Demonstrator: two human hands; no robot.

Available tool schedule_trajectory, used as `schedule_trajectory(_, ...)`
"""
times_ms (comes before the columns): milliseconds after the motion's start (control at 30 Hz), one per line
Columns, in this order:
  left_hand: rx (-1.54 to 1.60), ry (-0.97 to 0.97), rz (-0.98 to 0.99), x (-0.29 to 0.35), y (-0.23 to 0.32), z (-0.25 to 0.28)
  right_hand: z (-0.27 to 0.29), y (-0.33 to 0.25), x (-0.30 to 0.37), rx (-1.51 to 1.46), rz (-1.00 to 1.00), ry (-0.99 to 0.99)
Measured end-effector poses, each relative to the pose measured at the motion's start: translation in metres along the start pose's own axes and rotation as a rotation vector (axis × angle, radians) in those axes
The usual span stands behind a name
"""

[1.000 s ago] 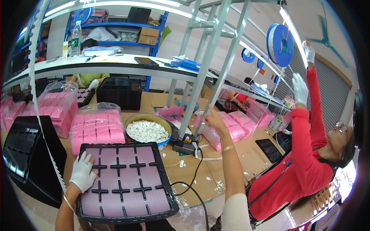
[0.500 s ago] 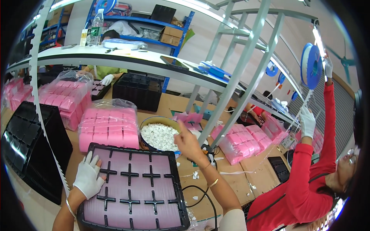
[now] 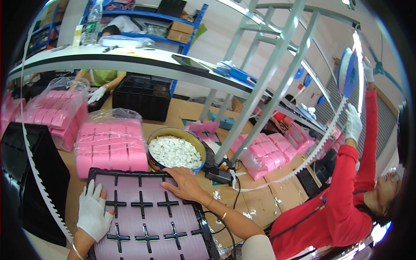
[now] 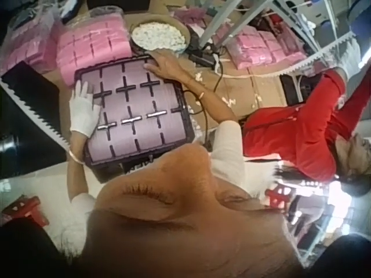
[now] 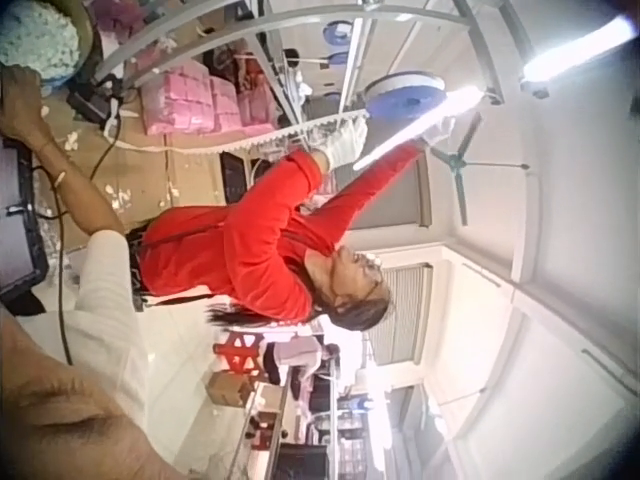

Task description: The person peels adhesive pads from a strip and sticks them onto a black plastic tray by hand, places a pink foam insert inside, and repeats applying adhesive pads onto another tray.

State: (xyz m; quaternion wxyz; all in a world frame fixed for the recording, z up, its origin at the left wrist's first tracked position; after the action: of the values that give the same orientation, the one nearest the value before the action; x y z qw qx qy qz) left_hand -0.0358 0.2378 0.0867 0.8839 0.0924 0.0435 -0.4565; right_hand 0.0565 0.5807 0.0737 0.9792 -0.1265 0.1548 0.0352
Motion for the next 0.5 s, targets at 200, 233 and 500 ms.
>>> schedule_trajectory(200, 0.079, -0.015, 0.097, 0.009, -0.007, -0.010, -0.017, -0.003, -0.002, 0.044, 0.026, -0.036)
schedule_trajectory(233, 0.079, 0.001, 0.075, 0.007, -0.005, -0.011, -0.017, -0.003, 0.000, 0.063, 0.015, -0.020)
schedule_trajectory(500, 0.088, 0.037, 0.051, 0.007, -0.009, -0.016, -0.015, -0.006, 0.007, 0.125, -0.014, -0.026)
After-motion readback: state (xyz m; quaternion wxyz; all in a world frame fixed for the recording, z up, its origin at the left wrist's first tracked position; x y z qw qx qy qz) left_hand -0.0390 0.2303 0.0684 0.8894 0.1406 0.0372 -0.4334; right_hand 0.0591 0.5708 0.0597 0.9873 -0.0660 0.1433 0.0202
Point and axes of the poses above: each hand's wrist, its own x-axis away from the middle knuckle, its own z-axis out of the back of the hand, y = z × x, the point moved 1 cm from there along -x, towards the middle knuckle, and after that the axes turned 8 degrees about -y, right-handed, at the moved point
